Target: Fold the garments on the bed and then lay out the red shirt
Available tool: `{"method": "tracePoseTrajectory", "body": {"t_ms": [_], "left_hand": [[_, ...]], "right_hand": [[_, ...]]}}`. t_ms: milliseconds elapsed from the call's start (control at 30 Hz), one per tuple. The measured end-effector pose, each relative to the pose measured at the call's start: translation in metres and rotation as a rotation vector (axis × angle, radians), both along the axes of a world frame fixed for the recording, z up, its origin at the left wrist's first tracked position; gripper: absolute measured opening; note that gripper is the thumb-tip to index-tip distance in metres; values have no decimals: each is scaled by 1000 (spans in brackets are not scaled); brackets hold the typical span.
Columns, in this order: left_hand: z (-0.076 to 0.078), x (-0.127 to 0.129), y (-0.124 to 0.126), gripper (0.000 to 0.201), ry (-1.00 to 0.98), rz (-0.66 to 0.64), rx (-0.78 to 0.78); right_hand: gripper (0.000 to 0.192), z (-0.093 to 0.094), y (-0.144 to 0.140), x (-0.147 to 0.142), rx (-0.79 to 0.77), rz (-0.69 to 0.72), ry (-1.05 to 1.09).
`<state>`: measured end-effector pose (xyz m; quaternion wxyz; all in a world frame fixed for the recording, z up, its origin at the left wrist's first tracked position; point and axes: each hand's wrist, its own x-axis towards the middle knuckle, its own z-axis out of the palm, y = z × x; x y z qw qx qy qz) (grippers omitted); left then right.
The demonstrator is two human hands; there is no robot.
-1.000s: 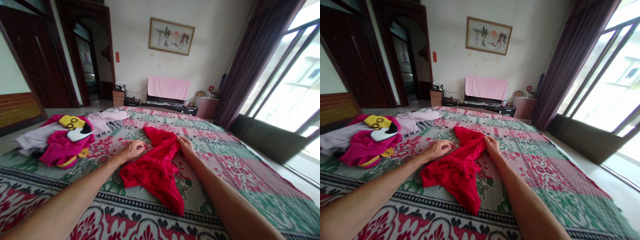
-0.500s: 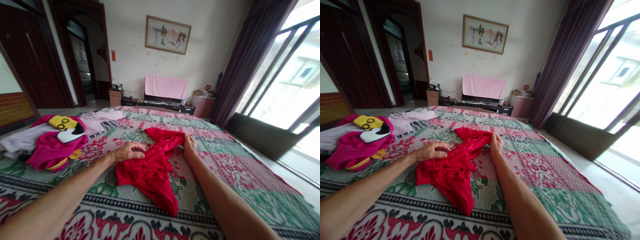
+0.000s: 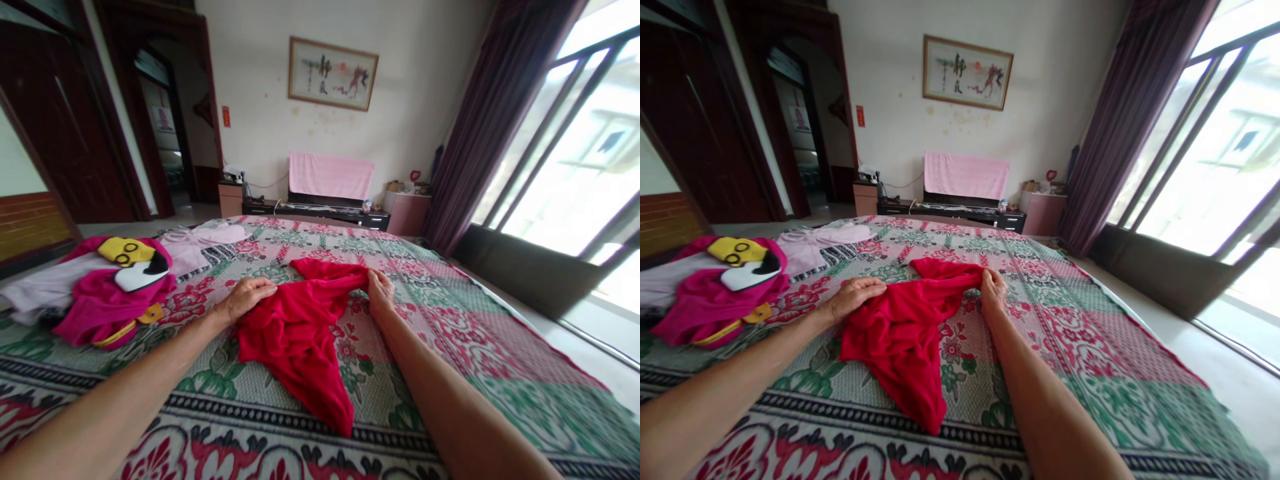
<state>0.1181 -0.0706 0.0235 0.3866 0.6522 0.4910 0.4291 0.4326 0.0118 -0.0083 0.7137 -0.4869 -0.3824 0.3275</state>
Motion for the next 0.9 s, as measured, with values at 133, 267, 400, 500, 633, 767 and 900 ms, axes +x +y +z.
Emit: {"method": "tracePoseTrajectory", "body": {"t_ms": [133, 267, 400, 500, 633, 767, 900], "left_hand": [[-7, -8, 9, 35, -86, 183, 30], [-16, -16, 19, 37, 36, 338, 125], [-14, -19, 18, 35, 110, 422, 180], [-5, -15, 13, 33, 170, 418, 262], [2, -7, 5, 26, 325, 211, 470], [-1, -2, 2, 40, 504, -43, 438], [-4, -4, 5, 29, 521, 44, 320]], "right_hand": [[41, 2, -4, -3, -7, 47, -56], [43, 1, -6, -6, -14, 78, -182], [45, -1, -7, -6, -33, 48, -354], [46, -1, -8, -5, -40, 16, -484], [44, 2, -12, -6, -32, 6, -576], [45, 4, -14, -7, -40, 18, -583], [44, 4, -14, -7, -38, 58, -551]]}}
